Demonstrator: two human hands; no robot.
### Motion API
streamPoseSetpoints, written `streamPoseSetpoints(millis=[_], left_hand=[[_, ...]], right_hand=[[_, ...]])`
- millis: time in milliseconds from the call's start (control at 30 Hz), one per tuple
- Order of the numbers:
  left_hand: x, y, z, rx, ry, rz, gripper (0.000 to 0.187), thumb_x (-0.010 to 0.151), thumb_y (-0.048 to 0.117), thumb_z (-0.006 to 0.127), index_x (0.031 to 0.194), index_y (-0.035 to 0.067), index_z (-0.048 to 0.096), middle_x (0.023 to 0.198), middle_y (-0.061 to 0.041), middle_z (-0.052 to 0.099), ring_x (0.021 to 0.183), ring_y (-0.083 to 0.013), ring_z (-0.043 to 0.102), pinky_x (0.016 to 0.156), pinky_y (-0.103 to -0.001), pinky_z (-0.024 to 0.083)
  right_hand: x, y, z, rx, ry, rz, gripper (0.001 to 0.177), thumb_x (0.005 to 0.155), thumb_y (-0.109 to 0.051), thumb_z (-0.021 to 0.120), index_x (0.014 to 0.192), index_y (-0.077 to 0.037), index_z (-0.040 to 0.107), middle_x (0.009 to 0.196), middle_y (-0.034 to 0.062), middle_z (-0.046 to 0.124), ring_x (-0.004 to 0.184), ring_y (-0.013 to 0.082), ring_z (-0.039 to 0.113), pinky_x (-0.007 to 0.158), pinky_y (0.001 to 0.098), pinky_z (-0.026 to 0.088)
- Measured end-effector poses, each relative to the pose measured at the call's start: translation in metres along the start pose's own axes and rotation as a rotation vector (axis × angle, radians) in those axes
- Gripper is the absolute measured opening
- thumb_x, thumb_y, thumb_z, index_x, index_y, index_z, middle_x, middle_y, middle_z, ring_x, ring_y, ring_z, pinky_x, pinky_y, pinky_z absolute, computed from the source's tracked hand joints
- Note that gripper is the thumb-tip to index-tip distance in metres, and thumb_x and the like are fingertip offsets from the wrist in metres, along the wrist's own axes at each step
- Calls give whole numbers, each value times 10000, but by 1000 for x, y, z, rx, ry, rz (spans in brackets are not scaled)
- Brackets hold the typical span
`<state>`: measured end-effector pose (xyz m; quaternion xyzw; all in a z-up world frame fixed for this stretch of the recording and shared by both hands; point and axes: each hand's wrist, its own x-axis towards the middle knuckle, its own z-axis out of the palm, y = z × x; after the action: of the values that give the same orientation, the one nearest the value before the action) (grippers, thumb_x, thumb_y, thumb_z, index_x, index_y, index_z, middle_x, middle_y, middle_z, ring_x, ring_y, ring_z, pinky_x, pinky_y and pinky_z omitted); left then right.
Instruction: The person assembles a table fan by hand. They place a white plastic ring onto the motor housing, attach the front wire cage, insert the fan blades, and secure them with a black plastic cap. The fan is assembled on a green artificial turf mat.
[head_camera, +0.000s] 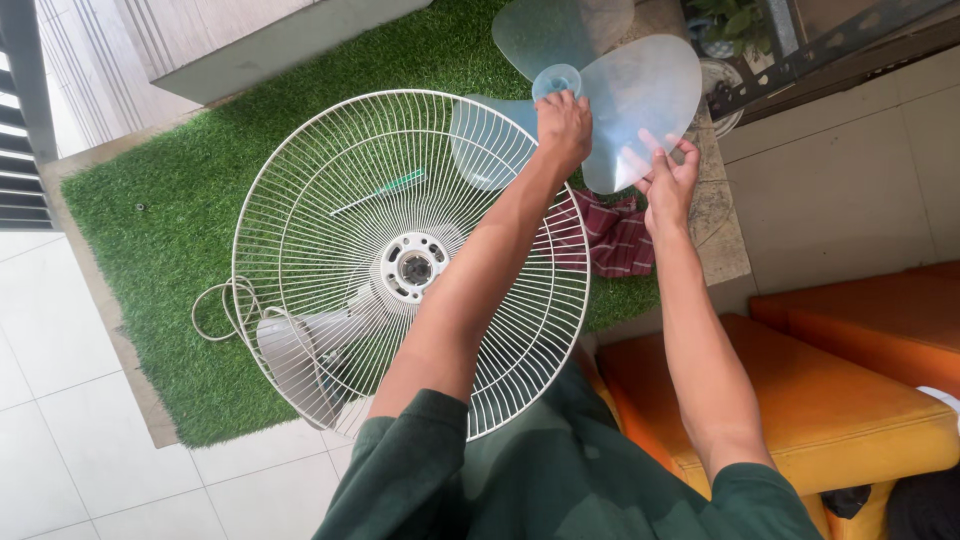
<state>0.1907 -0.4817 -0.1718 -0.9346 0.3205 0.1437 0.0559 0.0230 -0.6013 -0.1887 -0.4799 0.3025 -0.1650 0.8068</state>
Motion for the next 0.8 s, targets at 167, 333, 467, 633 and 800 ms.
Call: streamPoseSetpoints(millis=[167, 333, 467, 633, 800], left_hand=[[-4, -3, -15, 42, 65, 1, 616, 825, 261, 711, 1356, 32, 498, 1452, -217, 462, 1304, -403, 492, 991, -520, 450], [5, -3, -20, 79, 98, -57, 884, 819, 302, 729, 1502, -71, 309, 1526, -272, 375, 1377, -442, 434, 1038, -497, 450], [8, -9, -21, -16, 226, -101, 875, 842, 202, 757, 1525, -87, 293, 1542, -292, 389, 1406, -456, 447, 1036, -484, 484], [9, -19, -42, -184, 304, -102, 1063, 692, 189, 865, 1507, -96, 246, 1545, -297, 357, 1416, -457, 410, 1021, -459, 493], [6, -27, -66, -433, 454, -68, 1223, 618, 384, 949, 1492, -92, 239, 1469, -232, 451, 1368, -379, 476, 1009, -482, 494]], right_hand=[[-13, -25, 20, -20, -26, -67, 257, 1117, -72, 461, 1339, -97, 335, 1455, 259, 604, 1159, 340, 747, 880, 440, 654], [-22, -47, 28, -37, -26, -114, 252, 1122, -75, 459, 1342, -99, 338, 1448, 260, 600, 1167, 348, 751, 898, 432, 643], [-31, -63, 30, -76, -45, -173, 238, 1148, -97, 460, 1351, -105, 336, 1465, 266, 611, 1199, 366, 749, 937, 439, 681], [-42, -82, 28, -71, -87, -261, 228, 1168, -115, 458, 1355, -115, 326, 1498, 268, 596, 1246, 390, 734, 965, 471, 625], [-54, -100, 27, -30, -93, -324, 240, 1179, -118, 476, 1373, -129, 337, 1537, 259, 587, 1286, 410, 720, 1018, 495, 631]])
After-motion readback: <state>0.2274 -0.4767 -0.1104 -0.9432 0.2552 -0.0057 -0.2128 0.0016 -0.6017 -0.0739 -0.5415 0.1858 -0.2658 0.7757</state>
